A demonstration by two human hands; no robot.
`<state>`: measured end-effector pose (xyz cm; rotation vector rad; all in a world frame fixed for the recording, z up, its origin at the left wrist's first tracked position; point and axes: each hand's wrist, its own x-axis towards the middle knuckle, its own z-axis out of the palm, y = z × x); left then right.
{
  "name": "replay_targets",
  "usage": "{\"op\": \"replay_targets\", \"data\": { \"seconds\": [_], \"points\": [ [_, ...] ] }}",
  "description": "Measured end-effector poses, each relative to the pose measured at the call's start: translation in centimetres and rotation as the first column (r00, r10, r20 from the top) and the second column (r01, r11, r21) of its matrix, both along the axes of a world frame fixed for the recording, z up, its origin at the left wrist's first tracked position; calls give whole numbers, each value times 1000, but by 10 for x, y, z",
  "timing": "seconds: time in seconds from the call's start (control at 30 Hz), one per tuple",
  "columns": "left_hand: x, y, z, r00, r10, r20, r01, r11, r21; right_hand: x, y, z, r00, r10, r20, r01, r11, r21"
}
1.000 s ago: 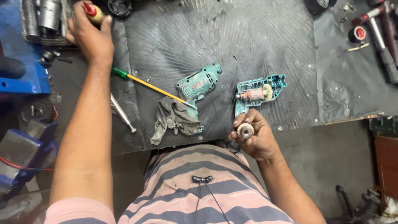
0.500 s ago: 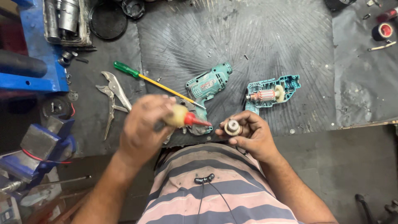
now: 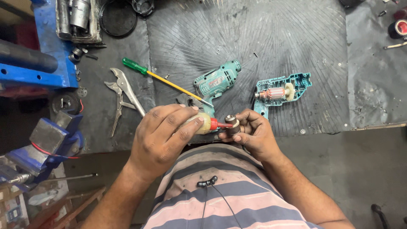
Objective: The person grips a drill chuck with locking pliers and works on a disassembled power drill on the workbench. They use a screwdriver on the chuck, apply oil from a squeeze bottle to the chuck and gear parts, and repeatedly turn and fit the chuck components by hand before wiping their hands with a rag.
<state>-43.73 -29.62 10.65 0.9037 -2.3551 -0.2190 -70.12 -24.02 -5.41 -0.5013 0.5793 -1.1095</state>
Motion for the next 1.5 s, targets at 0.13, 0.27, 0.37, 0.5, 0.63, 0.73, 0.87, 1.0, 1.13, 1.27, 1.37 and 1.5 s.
{"op": "replay_targets", "data": {
  "seconds": [0.13,0.27,0.37,0.5,0.63,0.73,0.87,1.0,1.13,1.27,1.37,1.5],
  "points": [
    [-3,3,4,1000,5,19,-5,1000,-9,1,2,4,999,-5,-51,4,1000,-27],
    [-5,5,4,999,6,33,-6,1000,-8,3,4,10,991,-22,-132,17,999,-37],
    [-7,7,5,999,9,50,-9,1000,-7,5,6,15,979,-60,-194,46,996,-78],
    [-10,7,4,998,1,62,-1,1000,-8,10,10,22,936,-141,-323,87,981,-176],
    [-13,6,2,997,10,71,-8,1000,-17,12,13,28,880,-197,-432,104,968,-230],
    [-15,4,1,998,1,63,0,1000,-10,12,13,31,837,-245,-489,118,954,-275],
    [-16,3,0,997,-4,71,5,1000,-11,10,12,31,797,-291,-530,132,939,-316],
    [-17,2,-1,997,-1,72,1,1000,-5,9,11,29,805,-278,-525,125,943,-308],
    [-16,2,-2,998,2,63,-2,1000,3,6,11,26,830,-257,-495,132,953,-273],
    [-15,2,-3,998,7,59,-7,1000,2,5,9,21,831,-264,-489,142,952,-272],
    [-15,1,-4,999,8,50,-8,1000,9,4,8,18,834,-264,-485,144,952,-271],
    [-14,1,-4,998,24,52,-24,1000,-1,4,6,17,844,-265,-467,136,947,-291]
  ]
}}
